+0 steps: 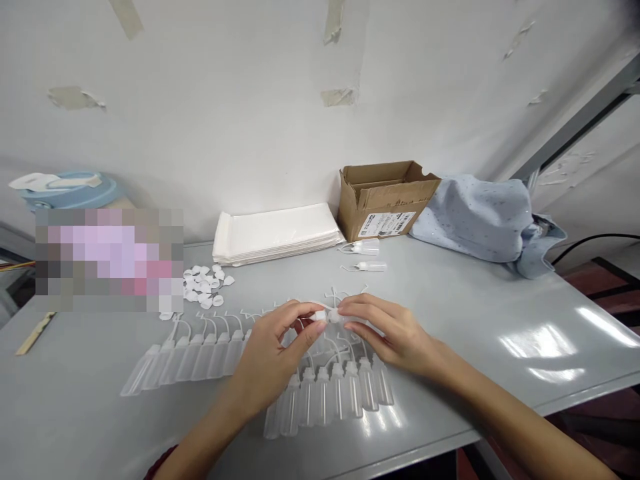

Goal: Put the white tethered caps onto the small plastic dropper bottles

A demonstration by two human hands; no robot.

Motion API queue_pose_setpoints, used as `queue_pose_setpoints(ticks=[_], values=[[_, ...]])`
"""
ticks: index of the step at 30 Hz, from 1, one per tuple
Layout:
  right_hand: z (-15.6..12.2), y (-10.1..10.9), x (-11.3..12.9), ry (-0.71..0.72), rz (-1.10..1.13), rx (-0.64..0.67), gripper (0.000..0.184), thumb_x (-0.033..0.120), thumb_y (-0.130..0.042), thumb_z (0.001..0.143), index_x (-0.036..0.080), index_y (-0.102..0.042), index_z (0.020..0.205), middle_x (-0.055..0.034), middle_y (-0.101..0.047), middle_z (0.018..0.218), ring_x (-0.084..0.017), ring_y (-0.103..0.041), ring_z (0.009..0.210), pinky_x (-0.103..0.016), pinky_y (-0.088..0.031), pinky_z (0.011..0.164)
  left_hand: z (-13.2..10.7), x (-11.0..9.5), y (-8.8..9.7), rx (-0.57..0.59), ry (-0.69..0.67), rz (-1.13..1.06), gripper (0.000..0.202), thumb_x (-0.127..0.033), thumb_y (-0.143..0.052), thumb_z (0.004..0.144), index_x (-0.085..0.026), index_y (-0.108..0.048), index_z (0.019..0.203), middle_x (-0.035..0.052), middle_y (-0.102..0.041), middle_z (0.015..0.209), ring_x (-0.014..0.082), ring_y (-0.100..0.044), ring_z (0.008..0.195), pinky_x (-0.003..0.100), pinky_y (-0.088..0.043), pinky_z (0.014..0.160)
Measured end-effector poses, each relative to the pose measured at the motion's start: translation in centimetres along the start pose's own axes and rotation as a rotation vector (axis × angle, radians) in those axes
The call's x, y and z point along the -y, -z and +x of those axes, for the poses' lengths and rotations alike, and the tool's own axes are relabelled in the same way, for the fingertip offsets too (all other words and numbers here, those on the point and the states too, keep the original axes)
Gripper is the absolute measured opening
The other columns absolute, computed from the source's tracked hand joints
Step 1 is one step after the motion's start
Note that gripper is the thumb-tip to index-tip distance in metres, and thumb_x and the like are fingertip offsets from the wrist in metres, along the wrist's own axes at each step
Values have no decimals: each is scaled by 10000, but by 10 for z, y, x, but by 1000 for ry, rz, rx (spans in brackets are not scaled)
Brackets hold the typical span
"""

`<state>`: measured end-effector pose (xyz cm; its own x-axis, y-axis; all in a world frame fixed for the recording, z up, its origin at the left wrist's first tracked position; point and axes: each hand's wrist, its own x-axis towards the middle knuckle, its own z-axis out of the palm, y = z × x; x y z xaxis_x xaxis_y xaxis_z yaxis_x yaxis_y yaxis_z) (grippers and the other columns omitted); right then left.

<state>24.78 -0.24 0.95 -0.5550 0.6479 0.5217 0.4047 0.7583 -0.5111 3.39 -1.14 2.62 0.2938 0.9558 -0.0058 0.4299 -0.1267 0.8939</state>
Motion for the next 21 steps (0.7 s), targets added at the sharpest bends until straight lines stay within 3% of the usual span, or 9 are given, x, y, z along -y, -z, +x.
queue_pose_setpoints(ticks=[8,14,21], values=[[0,-2,6,-15,85,70,240,133,-400,951,178,-479,1173,-109,-618,1020,-196,-595,962,-354,-544,805,0,-2,-2,82,-31,-6,207,-356,-538,884,-232,-690,953,21,-707,966,173,-625,813,288,-501,726],[-1,-9,8,-34,117,1,201,180,-362,969,205,-430,1157,-97,-610,974,-196,-602,876,-346,-535,734,1,-2,-3,58,-62,-43,197,-325,-553,882,-241,-714,960,29,-720,953,187,-645,861,297,-509,756],[-1,-11,14,-334,254,27,144,187,-393,950,214,-420,1090,-44,-609,878,-146,-581,688,-278,-475,602,-1,6,-10,-55,-227,7,157,-233,-583,867,-241,-721,939,37,-716,926,179,-647,848,286,-504,756]])
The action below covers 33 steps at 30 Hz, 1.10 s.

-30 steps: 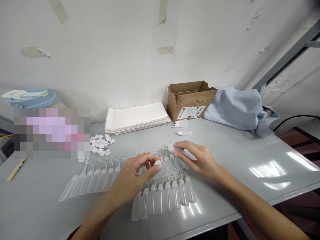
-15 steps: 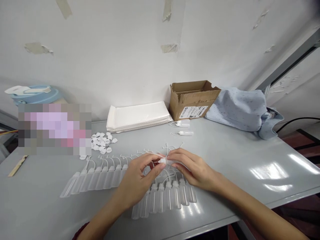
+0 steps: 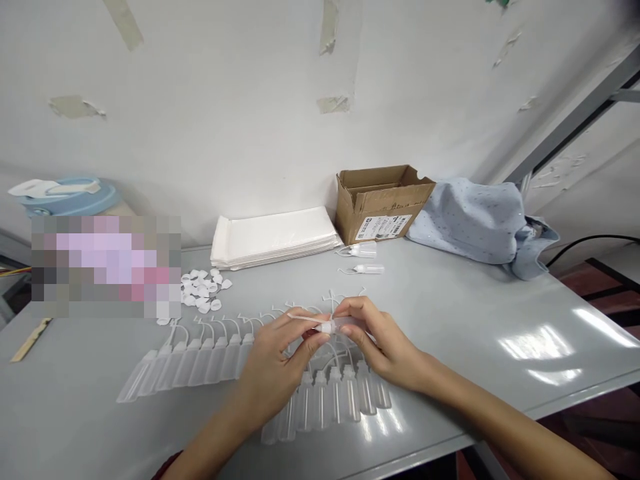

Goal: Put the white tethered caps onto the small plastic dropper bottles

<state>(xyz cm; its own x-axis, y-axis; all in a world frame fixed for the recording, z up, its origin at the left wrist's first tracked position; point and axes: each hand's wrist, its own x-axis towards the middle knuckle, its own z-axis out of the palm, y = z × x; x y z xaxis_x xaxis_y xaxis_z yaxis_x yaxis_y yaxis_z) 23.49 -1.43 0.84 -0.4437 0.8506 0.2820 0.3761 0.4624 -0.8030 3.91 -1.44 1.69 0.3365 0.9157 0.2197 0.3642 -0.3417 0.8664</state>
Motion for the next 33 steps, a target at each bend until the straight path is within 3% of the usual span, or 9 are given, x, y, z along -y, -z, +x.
queue_pose_setpoints(ticks=[4,7,10,14,20,28,33], values=[[1,1,2,-119,201,60,135,261,-361,973,212,-415,1087,-16,-596,828,-133,-554,684,-278,-464,632,1,-1,1,11,-47,23,170,-220,-555,883,-244,-720,910,33,-714,918,168,-636,831,270,-494,743],[2,1,3,-162,294,113,158,306,-347,984,210,-423,1085,-7,-594,796,-141,-582,736,-293,-481,687,3,-5,4,70,3,38,166,-261,-548,888,-241,-713,886,21,-710,872,166,-629,800,269,-488,735],[1,1,4,-140,176,109,136,289,-401,965,210,-450,1063,-14,-607,806,-146,-594,727,-275,-482,647,3,-8,5,103,79,37,189,-316,-538,888,-228,-694,826,6,-702,813,160,-620,747,264,-481,703],[0,-2,2,6,-63,85,171,267,-499,920,199,-479,1076,-64,-634,908,-175,-614,765,-296,-506,652,2,-8,4,138,174,28,292,-386,-497,900,-217,-669,736,-5,-676,715,153,-592,675,245,-444,587],[0,-2,-2,194,-179,59,159,224,-469,927,179,-504,1075,-74,-618,884,-180,-604,778,-306,-525,668,2,-7,3,176,262,-14,327,-416,-487,897,-215,-659,704,-14,-650,662,141,-571,637,224,-415,530],[1,-2,-2,193,-242,56,135,207,-478,887,181,-498,1018,-62,-604,839,-172,-582,708,-288,-503,604,0,-5,1,151,221,5,232,-365,-533,882,-216,-671,769,-2,-687,756,153,-601,713,235,-465,596],[2,-1,-2,139,-219,102,152,191,-477,877,147,-519,1016,-87,-622,881,-185,-597,742,-302,-499,638,-2,-1,-2,75,129,29,99,-283,-627,832,-210,-693,825,-4,-699,776,138,-614,687,246,-499,669]])
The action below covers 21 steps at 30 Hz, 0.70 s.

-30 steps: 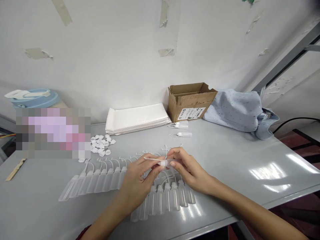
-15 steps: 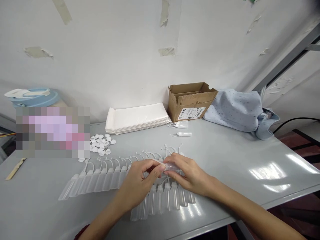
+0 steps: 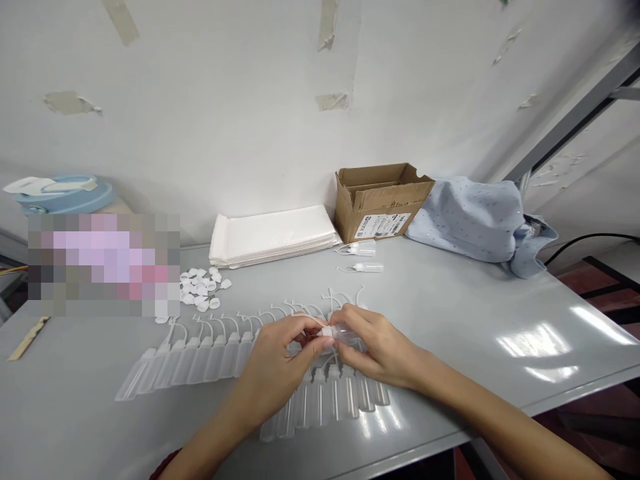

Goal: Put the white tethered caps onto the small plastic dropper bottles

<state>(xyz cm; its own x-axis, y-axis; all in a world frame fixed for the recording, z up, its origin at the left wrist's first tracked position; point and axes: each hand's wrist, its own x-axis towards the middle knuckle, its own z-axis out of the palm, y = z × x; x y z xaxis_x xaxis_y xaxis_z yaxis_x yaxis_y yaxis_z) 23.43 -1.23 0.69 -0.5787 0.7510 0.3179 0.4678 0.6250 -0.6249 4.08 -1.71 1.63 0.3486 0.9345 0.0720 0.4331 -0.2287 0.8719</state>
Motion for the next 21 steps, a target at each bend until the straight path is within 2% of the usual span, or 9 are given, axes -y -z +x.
queue_pose_setpoints(ticks=[4,6,8,11,15,18,21], values=[[1,2,2,-89,108,2,176,160,-496,844,126,-542,1011,-77,-643,864,-171,-602,726,-281,-479,631,-1,4,-4,-98,-178,-12,116,-186,-630,828,-207,-722,895,17,-707,836,139,-639,743,236,-505,694],[2,3,4,-131,151,3,174,155,-502,841,125,-555,1004,-66,-651,848,-159,-598,706,-267,-466,621,0,4,-4,-123,-215,-45,145,-167,-624,831,-220,-730,916,19,-707,879,140,-646,791,229,-503,716],[2,5,6,-141,176,11,172,158,-498,850,127,-565,1006,-67,-657,864,-158,-603,729,-268,-466,648,2,2,-2,-77,-156,-102,139,-202,-617,846,-236,-735,912,11,-703,863,138,-641,789,227,-502,714],[2,5,7,-113,177,4,181,165,-489,869,124,-571,1024,-79,-653,900,-163,-609,781,-275,-469,700,4,-1,3,28,37,-228,147,-296,-603,861,-230,-733,884,3,-687,779,133,-617,715,224,-500,652],[2,2,7,-87,134,0,186,183,-486,870,107,-593,1001,-79,-635,839,-158,-590,715,-270,-459,655,5,-3,5,83,214,-339,202,-359,-617,841,-190,-705,776,-5,-642,653,125,-580,625,222,-490,589],[1,1,8,-122,170,12,174,195,-487,865,108,-613,949,-66,-641,790,-147,-583,663,-258,-445,621,4,-2,2,81,199,-332,176,-336,-640,823,-182,-696,757,5,-667,685,131,-597,647,227,-497,600],[1,3,8,-163,210,13,180,212,-483,867,106,-623,909,-51,-636,735,-135,-566,616,-244,-428,588,2,-2,0,30,50,-255,90,-250,-640,826,-195,-709,808,20,-699,797,145,-626,747,240,-506,677]])
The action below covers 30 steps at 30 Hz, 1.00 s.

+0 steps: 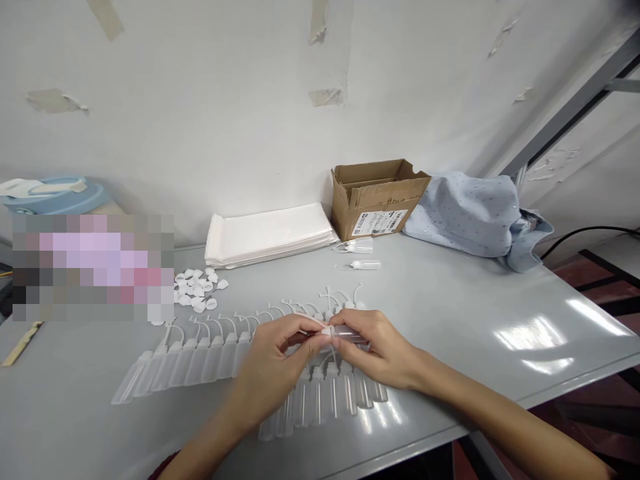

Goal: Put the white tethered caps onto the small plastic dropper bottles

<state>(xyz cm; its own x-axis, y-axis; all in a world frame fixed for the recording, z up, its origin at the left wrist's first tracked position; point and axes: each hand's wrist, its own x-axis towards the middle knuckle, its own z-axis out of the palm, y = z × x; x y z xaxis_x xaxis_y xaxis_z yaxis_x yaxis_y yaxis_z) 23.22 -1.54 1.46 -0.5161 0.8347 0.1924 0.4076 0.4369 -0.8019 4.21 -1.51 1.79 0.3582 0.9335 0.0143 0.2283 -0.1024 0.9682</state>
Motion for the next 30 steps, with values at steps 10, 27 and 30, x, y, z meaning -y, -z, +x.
queue_pose_setpoints(ticks=[10,27,30], values=[[1,1,1,54,1,-63,165,215,-483,875,124,-620,890,-45,-639,734,-126,-565,612,-232,-428,579,2,0,3,32,47,-233,78,-242,-705,777,-218,-724,848,18,-687,888,141,-636,825,217,-524,713],[1,0,1,64,21,-27,156,204,-501,881,127,-636,872,-25,-625,692,-114,-559,588,-220,-425,576,-1,-2,-2,-50,-174,82,116,-238,-628,839,-196,-722,784,22,-671,747,125,-599,668,213,-469,592],[1,1,2,33,49,-18,168,217,-497,887,124,-636,870,-27,-629,695,-115,-562,588,-222,-429,573,-1,-5,-1,-58,-154,83,131,-253,-622,839,-190,-708,762,25,-673,764,130,-604,680,210,-478,595]])
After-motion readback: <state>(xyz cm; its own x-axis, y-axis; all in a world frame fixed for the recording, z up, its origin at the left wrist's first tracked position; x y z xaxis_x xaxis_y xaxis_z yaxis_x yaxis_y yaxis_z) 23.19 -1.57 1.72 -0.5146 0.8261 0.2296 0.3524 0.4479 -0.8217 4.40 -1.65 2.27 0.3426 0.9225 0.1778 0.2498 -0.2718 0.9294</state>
